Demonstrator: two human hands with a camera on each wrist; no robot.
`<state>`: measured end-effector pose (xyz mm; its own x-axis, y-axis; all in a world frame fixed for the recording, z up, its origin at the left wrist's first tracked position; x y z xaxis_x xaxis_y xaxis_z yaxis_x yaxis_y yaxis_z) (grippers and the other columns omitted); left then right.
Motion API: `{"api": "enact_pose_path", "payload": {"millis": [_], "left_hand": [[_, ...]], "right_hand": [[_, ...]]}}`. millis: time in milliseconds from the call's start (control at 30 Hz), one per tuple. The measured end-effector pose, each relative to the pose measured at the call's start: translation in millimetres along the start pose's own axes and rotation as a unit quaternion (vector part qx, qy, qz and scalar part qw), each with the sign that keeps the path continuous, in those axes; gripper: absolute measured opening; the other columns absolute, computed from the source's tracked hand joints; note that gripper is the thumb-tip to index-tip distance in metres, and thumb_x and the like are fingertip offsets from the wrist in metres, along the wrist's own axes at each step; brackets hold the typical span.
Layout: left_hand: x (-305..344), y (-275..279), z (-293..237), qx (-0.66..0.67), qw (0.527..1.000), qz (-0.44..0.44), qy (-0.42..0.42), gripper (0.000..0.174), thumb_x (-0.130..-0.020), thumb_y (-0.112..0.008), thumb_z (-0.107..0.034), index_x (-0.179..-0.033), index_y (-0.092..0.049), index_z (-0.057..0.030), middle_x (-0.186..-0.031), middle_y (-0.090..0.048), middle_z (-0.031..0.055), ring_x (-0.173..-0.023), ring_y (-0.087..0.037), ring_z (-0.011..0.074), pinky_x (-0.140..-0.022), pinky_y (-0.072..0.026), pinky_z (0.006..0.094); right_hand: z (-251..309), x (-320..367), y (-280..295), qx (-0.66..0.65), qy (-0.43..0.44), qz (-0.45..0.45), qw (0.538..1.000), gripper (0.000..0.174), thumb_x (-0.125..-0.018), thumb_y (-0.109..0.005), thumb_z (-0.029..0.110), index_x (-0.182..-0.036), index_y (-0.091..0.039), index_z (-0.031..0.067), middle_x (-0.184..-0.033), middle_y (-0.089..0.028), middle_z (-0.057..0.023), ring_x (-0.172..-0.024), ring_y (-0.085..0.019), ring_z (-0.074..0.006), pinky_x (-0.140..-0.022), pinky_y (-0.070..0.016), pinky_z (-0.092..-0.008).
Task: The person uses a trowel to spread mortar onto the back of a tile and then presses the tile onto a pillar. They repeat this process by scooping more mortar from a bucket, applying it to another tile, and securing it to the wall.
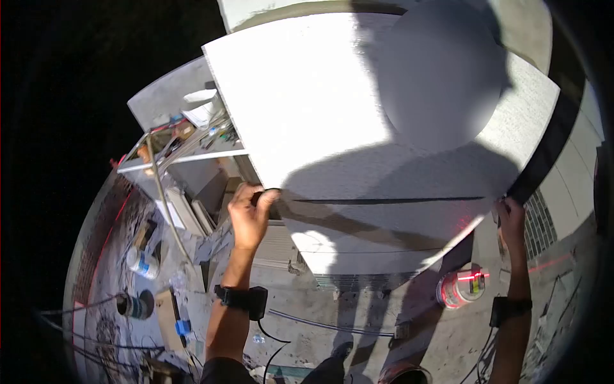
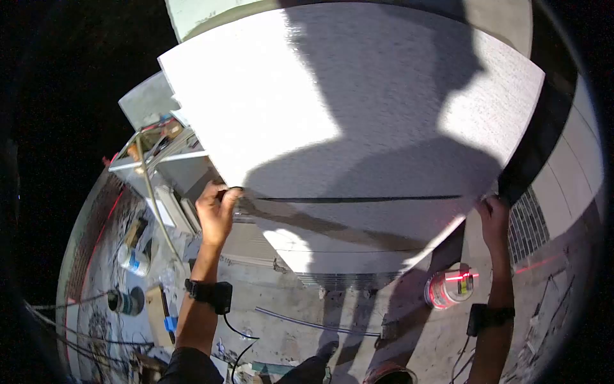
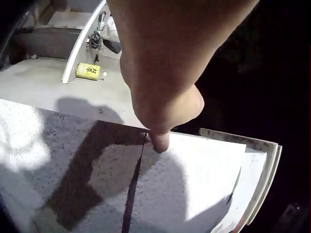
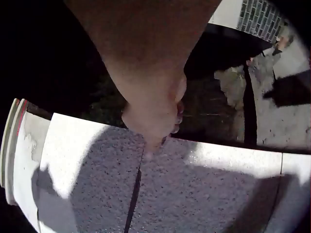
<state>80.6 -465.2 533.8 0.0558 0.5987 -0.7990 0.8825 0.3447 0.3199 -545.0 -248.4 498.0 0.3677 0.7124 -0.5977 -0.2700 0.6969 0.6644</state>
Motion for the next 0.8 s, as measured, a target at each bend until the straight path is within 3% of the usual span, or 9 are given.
{"api": "enact_pose_path", "payload": {"millis": [100,133,233,367,433,533,667,733,800], "left_hand": [[4,2,-1,0.021,0.998,0.03,0.054,0.017,-0.082,-0.084,-0.01,-0.085,-0.072,0.0019,-0.076,-0.068,0.012,-0.065,-0.065,0.0212,-0.061,-0.0502,0.0324],[5,3,-2,0.018,0.995,0.049,0.084,0.013,-0.082,-0.083,-0.006,-0.083,-0.072,0.0015,-0.075,-0.069,0.011,-0.065,-0.065,0.0196,-0.062,-0.0507,0.0326],[3,6,-5,0.005,0.993,0.087,0.08,0.012,-0.08,-0.083,-0.004,-0.084,-0.073,0.001,-0.076,-0.069,0.0091,-0.064,-0.065,0.0174,-0.061,-0.0507,0.0315],[0,8,-14,-0.012,0.996,0.077,0.036,0.014,-0.08,-0.084,-0.004,-0.083,-0.072,0.0015,-0.072,-0.069,0.0082,-0.061,-0.063,0.0148,-0.059,-0.05,0.0314],[0,8,-10,0.032,0.985,0.079,0.152,0.015,-0.08,-0.084,-0.006,-0.082,-0.071,0.0023,-0.073,-0.071,0.0087,-0.062,-0.064,0.0128,-0.059,-0.0508,0.0317],[5,6,4,0.023,0.982,0.081,0.168,0.016,-0.081,-0.085,-0.007,-0.084,-0.073,0.0029,-0.076,-0.074,0.0105,-0.066,-0.066,0.0126,-0.061,-0.0525,0.0305],[14,6,10,-0.011,0.987,0.037,0.155,0.019,-0.079,-0.086,-0.006,-0.09,-0.073,0.0038,-0.081,-0.076,0.0134,-0.068,-0.068,0.0155,-0.065,-0.0553,0.0307],[18,7,8,0.088,0.99,-0.005,0.114,0.019,-0.078,-0.086,-0.001,-0.086,-0.07,0.0056,-0.079,-0.075,0.0119,-0.069,-0.066,0.0123,-0.069,-0.0548,0.0295],[21,9,16,0.014,0.991,0.0,0.131,0.022,-0.076,-0.085,-0.002,-0.085,-0.067,0.0054,-0.066,-0.062,0.0066,-0.063,-0.054,0.0109,-0.06,-0.0474,0.0293]], "right_hand": [[21,4,-7,-0.028,0.018,0.002,0.999,0.025,-0.098,-0.068,0.017,-0.087,-0.061,-0.0041,-0.066,-0.049,-0.0043,-0.069,-0.04,-0.0081,-0.06,-0.0374,-0.0334],[16,2,-6,-0.029,-0.058,0.027,0.998,0.025,-0.097,-0.069,0.017,-0.087,-0.062,-0.0049,-0.065,-0.05,-0.0051,-0.069,-0.041,-0.0083,-0.061,-0.0381,-0.0336],[17,-7,-3,-0.044,-0.058,0.016,0.997,0.02,-0.093,-0.072,0.013,-0.087,-0.063,-0.0044,-0.07,-0.054,-0.0072,-0.069,-0.047,-0.014,-0.066,-0.0417,-0.0348],[-13,-15,6,0.006,-0.114,0.029,0.993,0.03,-0.089,-0.074,0.011,-0.072,-0.053,-0.0022,-0.064,-0.046,-0.0037,-0.064,-0.038,-0.0094,-0.057,-0.034,-0.0324],[-9,-18,11,0.025,-0.08,0.018,0.996,0.032,-0.088,-0.075,0.009,-0.069,-0.051,-0.0013,-0.064,-0.043,-0.0032,-0.065,-0.036,-0.0095,-0.056,-0.0329,-0.0322],[-23,-22,3,-0.024,-0.089,0.018,0.996,0.024,-0.087,-0.076,0.01,-0.072,-0.06,-0.0016,-0.065,-0.05,-0.0049,-0.063,-0.042,-0.01,-0.058,-0.0387,-0.0331],[-7,-26,11,-0.054,-0.085,0.05,0.994,0.017,-0.083,-0.076,0.011,-0.095,-0.077,-0.0011,-0.077,-0.07,-0.0103,-0.07,-0.062,-0.0161,-0.07,-0.05,-0.0359],[3,-27,12,-0.061,-0.061,0.067,0.994,0.015,-0.082,-0.077,0.012,-0.091,-0.077,0.0003,-0.082,-0.074,-0.0137,-0.076,-0.069,-0.0201,-0.071,-0.0517,-0.0376],[30,-23,29,-0.052,0.01,0.022,0.998,0.018,-0.085,-0.077,0.022,-0.088,-0.076,0.0043,-0.08,-0.072,-0.0142,-0.074,-0.07,-0.0293,-0.069,-0.052,-0.0415]]}}
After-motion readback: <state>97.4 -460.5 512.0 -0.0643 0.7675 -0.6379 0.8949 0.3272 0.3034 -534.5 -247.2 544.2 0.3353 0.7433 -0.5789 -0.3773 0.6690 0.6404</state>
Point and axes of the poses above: each hand's wrist, its own x-axis away from the middle knuckle, its own y-axis out of the back of the hand, z = x × y, the point moved 5 cm from there along -x, towards the middle knuckle
